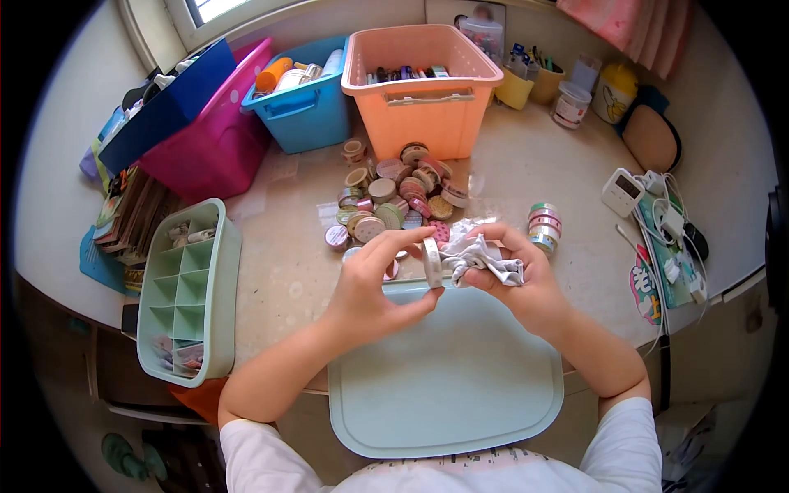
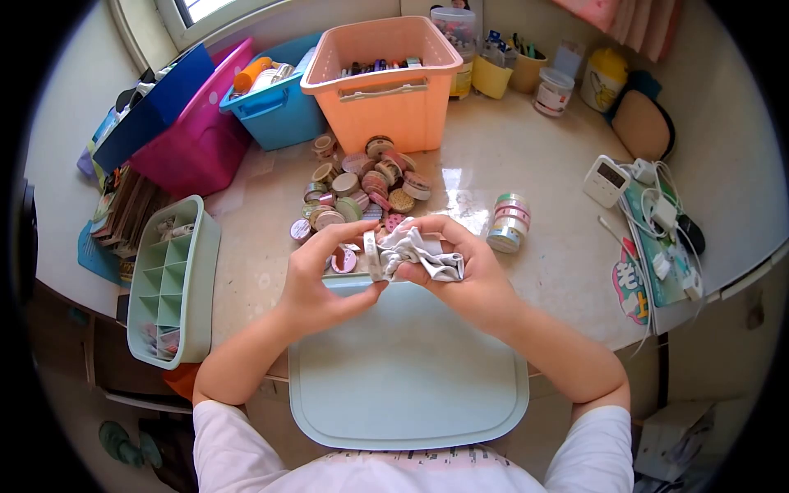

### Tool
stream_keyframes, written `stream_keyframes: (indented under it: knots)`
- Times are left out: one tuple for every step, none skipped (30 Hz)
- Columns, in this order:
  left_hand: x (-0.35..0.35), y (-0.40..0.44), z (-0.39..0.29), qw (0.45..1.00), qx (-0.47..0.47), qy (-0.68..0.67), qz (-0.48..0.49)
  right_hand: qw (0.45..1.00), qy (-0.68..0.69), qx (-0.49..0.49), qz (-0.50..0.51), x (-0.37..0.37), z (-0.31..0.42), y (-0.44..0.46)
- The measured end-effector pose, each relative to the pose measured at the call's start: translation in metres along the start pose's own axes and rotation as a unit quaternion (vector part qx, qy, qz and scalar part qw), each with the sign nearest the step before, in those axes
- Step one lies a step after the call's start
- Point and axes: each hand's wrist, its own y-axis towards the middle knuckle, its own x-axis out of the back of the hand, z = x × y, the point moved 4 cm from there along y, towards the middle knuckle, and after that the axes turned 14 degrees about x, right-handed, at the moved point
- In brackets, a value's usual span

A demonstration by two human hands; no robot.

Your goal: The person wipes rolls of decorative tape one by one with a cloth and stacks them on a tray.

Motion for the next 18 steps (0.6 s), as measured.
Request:
stream_keyframes:
  knots:
    - [-0.002, 0.000, 0.004, 0.999, 0.025, -0.031, 0.007, 1.000, 0.001, 0.000, -0.002, 0.001, -0.003, -0.002]
    - [-0.006, 0.002, 0.011, 0.993, 0.036, -0.100, 0.045, 0.997, -0.058, 0.035, -0.029, 0.007, -0.005, -0.003]
    - [-0.006, 0.002, 0.011, 0.993, 0.036, -0.100, 0.045, 0.989, -0.117, 0.071, -0.055, 0.010, -0.005, -0.003]
    - [-0.007, 0.003, 0.014, 0.982, 0.059, -0.173, 0.053, 0.987, -0.082, 0.091, -0.106, 0.011, -0.003, -0.001]
    - [-0.007, 0.003, 0.015, 0.964, 0.083, -0.245, 0.061, 0.987, -0.082, 0.091, -0.107, 0.012, -0.005, 0.001]
    - [-0.006, 0.002, 0.015, 0.955, 0.112, -0.254, 0.098, 0.981, -0.108, 0.139, -0.087, 0.012, -0.003, 0.004]
    - [-0.008, 0.001, 0.018, 0.955, 0.112, -0.256, 0.099, 0.971, -0.134, 0.187, -0.067, 0.011, -0.001, 0.005]
    - [-0.012, 0.000, 0.022, 0.940, 0.108, -0.300, 0.123, 0.962, -0.169, 0.214, -0.030, 0.006, 0.001, 0.003]
    - [-0.015, 0.000, 0.020, 0.922, 0.104, -0.342, 0.147, 0.972, -0.152, 0.182, 0.003, 0.004, -0.005, 0.003]
    - [-0.015, -0.001, 0.017, 0.916, 0.112, -0.358, 0.141, 0.942, -0.237, 0.230, 0.063, 0.002, 0.002, 0.002]
    - [-0.014, -0.001, 0.014, 0.917, 0.111, -0.357, 0.140, 0.899, -0.318, 0.276, 0.121, -0.002, 0.010, 0.001]
    - [-0.011, 0.001, 0.013, 0.915, 0.116, -0.366, 0.128, 0.859, -0.372, 0.321, 0.145, -0.008, 0.022, 0.001]
    - [-0.008, 0.003, 0.013, 0.912, 0.120, -0.376, 0.115, 0.859, -0.370, 0.323, 0.147, -0.004, 0.023, 0.005]
    - [-0.005, 0.005, 0.012, 0.909, 0.115, -0.382, 0.121, 0.846, -0.388, 0.334, 0.148, 0.000, 0.024, 0.006]
    - [-0.005, 0.004, 0.016, 0.909, 0.115, -0.383, 0.119, 0.833, -0.407, 0.345, 0.149, 0.003, 0.024, 0.007]
    - [-0.009, 0.004, 0.021, 0.901, 0.110, -0.393, 0.149, 0.843, -0.409, 0.338, 0.094, 0.006, 0.019, 0.010]
    - [-0.014, 0.003, 0.025, 0.891, 0.106, -0.402, 0.181, 0.843, -0.409, 0.336, 0.093, 0.002, 0.016, 0.009]
    - [-0.019, 0.000, 0.026, 0.887, 0.115, -0.405, 0.190, 0.853, -0.387, 0.338, 0.092, -0.005, 0.016, 0.009]
